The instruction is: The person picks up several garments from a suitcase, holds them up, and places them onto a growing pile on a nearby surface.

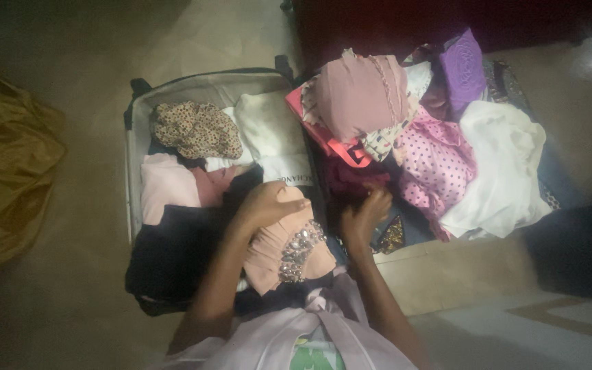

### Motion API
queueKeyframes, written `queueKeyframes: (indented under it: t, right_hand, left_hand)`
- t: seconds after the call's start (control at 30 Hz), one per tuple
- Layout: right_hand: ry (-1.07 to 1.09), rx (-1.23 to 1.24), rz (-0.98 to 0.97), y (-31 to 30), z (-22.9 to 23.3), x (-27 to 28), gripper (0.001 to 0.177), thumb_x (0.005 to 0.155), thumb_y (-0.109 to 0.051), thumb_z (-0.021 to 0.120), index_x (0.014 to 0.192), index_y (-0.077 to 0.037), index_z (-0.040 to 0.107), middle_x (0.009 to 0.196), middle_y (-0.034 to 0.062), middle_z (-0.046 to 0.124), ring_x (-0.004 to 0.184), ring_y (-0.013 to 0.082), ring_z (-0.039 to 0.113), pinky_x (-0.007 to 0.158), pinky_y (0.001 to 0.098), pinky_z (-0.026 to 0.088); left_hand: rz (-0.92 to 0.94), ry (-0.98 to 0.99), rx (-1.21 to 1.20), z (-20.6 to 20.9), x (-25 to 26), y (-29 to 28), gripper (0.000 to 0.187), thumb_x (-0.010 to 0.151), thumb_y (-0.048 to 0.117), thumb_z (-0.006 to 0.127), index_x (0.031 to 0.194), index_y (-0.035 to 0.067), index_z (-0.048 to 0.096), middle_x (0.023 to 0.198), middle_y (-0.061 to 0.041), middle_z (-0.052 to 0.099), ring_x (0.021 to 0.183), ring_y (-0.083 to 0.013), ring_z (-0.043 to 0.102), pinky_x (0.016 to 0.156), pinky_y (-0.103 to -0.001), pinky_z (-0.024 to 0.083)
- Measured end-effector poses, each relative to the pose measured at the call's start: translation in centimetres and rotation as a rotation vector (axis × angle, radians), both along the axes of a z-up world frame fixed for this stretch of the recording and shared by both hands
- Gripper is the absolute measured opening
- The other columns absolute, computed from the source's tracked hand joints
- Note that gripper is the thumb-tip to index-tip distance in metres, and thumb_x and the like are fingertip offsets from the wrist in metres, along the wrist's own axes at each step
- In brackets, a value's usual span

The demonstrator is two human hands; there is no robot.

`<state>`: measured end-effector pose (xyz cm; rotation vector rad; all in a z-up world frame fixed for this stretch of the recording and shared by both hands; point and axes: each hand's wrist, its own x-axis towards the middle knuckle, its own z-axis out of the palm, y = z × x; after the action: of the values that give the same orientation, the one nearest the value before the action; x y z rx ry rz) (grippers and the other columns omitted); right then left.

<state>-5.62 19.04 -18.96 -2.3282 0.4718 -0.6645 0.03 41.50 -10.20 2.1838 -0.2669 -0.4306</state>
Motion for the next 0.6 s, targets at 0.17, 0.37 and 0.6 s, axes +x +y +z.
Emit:
queueKeyframes:
  t: [0.17,0.37,0.6]
  right_hand:
    - [-0.156,0.037,0.13,1.1,4.4,-0.7,0.059,0.072,0.001,0.068,0.128,-0.004,0.05,0.129,0.0209,0.047,0.129,0.0393,0.043,0.112,0.0546,0.031]
    - [-0.05,0.959,0.491,2.7,10.0,-0.7,0.031,0.102,-0.027,0.068,0.124,-0.006,0.061,0.12,0.011,0.065,0.116,0.0193,0.061,0.103,0.0333,0.049]
    - [0.291,1.111,0.693,1.3,16.1,-2.1,0.07,0.088,-0.03,0.071,0.15,-0.012,0.043,0.138,0.001,0.06,0.128,0.0154,0.056,0.105,0.033,0.044]
  left_hand:
    - [-0.033,-0.021,-0.199,1.9,0.2,0.5,0.054,0.08,0.049,0.08,0.099,-0.001,0.071,0.088,-0.017,0.076,0.083,-0.0224,0.073,0.076,-0.037,0.057]
    - [0.025,-0.121,-0.299,8.0,0.5,-0.6,0.046,0.079,0.041,0.083,0.102,0.003,0.072,0.09,-0.009,0.076,0.082,-0.0134,0.072,0.074,-0.031,0.057]
    - [-0.02,-0.072,-0.417,13.8,1.7,-3.8,0.034,0.079,0.03,0.085,0.096,0.004,0.07,0.085,-0.005,0.076,0.076,-0.0109,0.073,0.067,-0.027,0.059]
